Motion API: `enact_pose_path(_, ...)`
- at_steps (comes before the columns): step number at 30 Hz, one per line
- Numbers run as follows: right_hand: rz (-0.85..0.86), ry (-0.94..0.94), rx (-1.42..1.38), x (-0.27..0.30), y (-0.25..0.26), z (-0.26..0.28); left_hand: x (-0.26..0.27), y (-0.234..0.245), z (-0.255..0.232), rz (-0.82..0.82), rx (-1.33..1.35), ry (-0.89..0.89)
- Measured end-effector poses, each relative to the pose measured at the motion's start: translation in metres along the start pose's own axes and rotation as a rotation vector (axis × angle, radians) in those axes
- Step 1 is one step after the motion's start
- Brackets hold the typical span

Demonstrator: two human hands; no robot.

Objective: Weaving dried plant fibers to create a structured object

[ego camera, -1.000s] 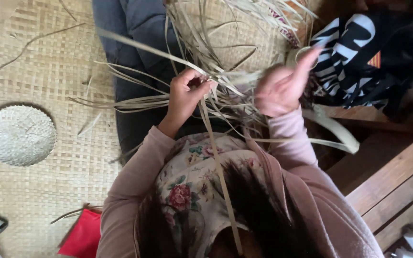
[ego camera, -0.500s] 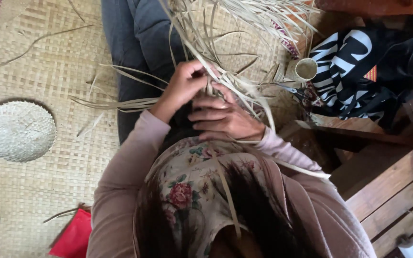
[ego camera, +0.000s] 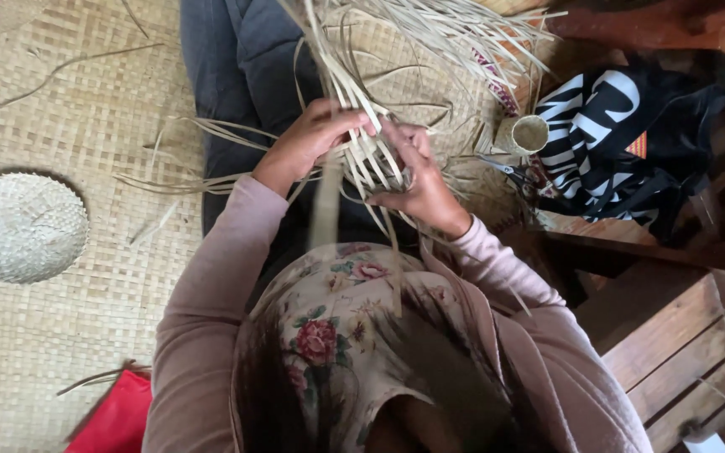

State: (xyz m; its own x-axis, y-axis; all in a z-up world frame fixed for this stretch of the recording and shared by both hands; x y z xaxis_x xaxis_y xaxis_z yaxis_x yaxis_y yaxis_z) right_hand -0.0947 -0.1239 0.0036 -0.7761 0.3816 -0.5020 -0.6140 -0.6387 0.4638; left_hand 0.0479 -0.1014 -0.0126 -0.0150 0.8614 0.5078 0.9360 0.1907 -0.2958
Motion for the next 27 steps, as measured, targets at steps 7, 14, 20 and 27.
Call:
enact_pose_path(7, 0.052, -0.031, -0.034, 0.004, -0.007, 0.000, -0.028, 0.016, -0.007, 0.197, -0.054, 0.034)
enact_pose_path(14, 0.177, -0.007, 0.139, -0.003, -0.010, 0.009, -0.024, 0.134, -0.053, 0.067, 0.646, -0.417)
enact_pose_path(20, 0.318, -0.057, 0.160, -0.003, -0.018, 0.010, 0.090, 0.326, 0.005, -1.228, 0.178, -0.294)
enact_pose_path(27, 0.389, -0.233, 0.144, -0.029, -0.018, 0.036, 0.154, 0.295, 0.058, -2.176, -1.277, 0.514)
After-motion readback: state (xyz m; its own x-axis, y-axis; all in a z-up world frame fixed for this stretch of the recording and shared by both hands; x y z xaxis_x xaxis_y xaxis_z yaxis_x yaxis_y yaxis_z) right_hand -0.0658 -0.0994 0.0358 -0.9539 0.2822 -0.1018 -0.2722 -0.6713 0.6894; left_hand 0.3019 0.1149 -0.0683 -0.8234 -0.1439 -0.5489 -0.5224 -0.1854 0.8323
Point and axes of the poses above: each hand's wrist, its own x-axis away from the middle knuckle, its own y-axis out of the back of the hand, z = x × y, the point moved 6 cm from there along -x, towards the middle knuckle, and after that the axes turned 15 degrees about y, right-handed, at the moved point
